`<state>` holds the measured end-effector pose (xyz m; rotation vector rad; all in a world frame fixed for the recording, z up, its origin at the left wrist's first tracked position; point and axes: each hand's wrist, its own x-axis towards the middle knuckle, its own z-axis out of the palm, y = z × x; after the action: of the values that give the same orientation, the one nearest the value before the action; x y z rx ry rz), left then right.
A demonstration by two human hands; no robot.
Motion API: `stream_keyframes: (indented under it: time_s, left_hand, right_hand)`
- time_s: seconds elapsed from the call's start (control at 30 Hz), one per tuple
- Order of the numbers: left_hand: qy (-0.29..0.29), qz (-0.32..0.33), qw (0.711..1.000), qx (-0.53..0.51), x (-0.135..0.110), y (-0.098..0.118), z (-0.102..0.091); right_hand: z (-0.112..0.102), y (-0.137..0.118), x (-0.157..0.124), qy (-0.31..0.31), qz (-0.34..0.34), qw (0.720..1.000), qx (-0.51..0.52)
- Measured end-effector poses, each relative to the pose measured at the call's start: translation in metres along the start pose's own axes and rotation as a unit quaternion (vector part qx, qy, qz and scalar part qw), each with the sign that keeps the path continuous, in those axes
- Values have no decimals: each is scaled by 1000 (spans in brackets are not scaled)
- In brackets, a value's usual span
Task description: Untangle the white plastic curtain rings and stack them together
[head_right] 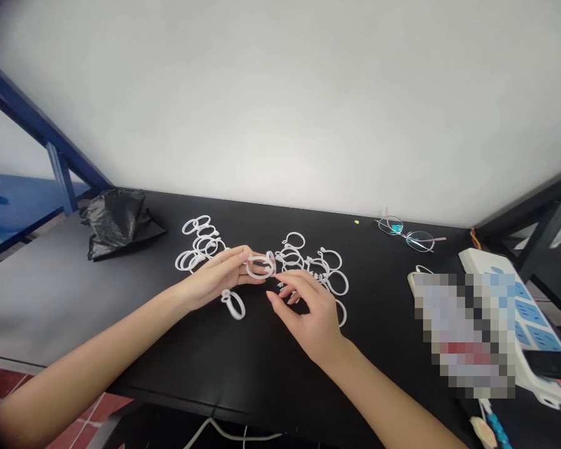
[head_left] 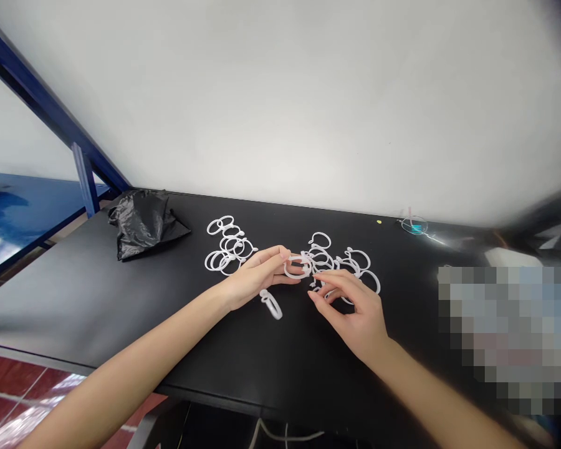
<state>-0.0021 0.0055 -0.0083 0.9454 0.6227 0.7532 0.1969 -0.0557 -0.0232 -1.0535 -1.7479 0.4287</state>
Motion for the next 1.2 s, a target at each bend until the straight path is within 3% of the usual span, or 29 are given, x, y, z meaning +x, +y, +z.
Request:
stream_keyframes:
  time_s: [0.13,0.2,0.27,0.33,0.4,0.47,0.67,0.83,0.9,1.07,1.2]
  left_hand:
    - [1,-4,1000,-13,3,-8,3]
    - [32,15,999,-15,6,-13,5]
    - [71,35,997,-16,8,-17,6]
    - [89,38,995,-19,10,-18,7]
    - [85,34,995,-24,11,-17,7]
    - [80,33,996,-31,10,-15,6]
    - [56,12,995,-86,9,-10,-2]
    - [54,-6,995,-79,9,-8,-1]
    - [54,2,997,-53,8,-8,1]
    - [5,-3,999,53,3,-8,5]
    - [-3,9,987,160,0,-3,8]
  right_hand:
    - [-1,-1,0,-3,-4,1000,-3]
    - [-1,-5,-2,-10,-50,999,-17]
    - [0,-11,-4,-81,-133,987,-30]
    - [4,-17,-8,-212,-210,954,-41]
    - [9,-21,-11,-309,-235,919,-61]
    - [11,-20,-13,-342,-229,907,-82]
    - [5,-17,-11,-288,-183,932,-123]
    - [11,-30,-15,-353,-235,902,-81]
    - [13,-29,-17,-362,-228,899,-89]
    - [5,-13,-11,-274,-149,941,-128]
    - [-3,-4,-4,-244,-106,951,-158]
